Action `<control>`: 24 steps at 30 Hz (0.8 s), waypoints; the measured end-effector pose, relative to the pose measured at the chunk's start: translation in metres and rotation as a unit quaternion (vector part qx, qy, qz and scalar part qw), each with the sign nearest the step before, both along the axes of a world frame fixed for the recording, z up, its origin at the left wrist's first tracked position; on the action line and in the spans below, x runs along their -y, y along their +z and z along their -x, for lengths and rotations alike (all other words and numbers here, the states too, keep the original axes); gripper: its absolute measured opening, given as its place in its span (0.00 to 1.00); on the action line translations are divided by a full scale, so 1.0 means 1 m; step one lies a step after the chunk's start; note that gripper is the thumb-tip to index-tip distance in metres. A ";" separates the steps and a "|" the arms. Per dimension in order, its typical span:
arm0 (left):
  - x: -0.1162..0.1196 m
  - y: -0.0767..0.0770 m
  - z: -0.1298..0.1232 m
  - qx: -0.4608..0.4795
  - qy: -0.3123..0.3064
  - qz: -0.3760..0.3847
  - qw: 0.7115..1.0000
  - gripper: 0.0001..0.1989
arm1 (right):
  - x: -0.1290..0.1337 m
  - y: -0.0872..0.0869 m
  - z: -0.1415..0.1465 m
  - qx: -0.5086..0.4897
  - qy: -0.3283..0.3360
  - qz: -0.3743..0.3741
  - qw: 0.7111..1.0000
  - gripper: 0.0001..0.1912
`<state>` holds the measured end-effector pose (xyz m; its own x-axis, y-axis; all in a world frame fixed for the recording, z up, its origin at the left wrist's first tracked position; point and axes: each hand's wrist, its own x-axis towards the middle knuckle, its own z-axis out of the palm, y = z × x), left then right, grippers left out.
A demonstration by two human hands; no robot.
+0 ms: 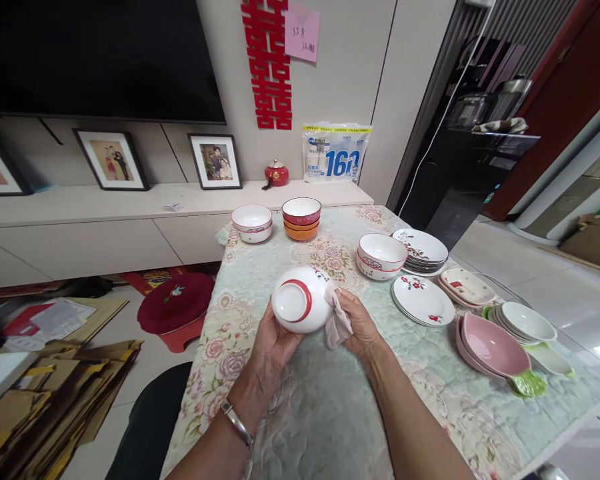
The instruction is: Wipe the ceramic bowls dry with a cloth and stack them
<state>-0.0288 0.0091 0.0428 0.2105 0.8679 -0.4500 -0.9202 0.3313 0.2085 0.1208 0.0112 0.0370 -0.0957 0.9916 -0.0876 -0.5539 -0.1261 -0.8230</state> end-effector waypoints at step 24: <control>0.009 -0.010 -0.008 -0.240 -0.076 -0.202 0.946 0.29 | 0.014 0.018 -0.007 0.201 -0.112 -0.064 0.971 0.15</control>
<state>-0.0212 0.0004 0.0327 0.2017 0.9659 -0.1625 -0.6352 0.2553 0.7290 0.1275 -0.0029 0.0550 0.1393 0.9889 0.0514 -0.1867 0.0772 -0.9794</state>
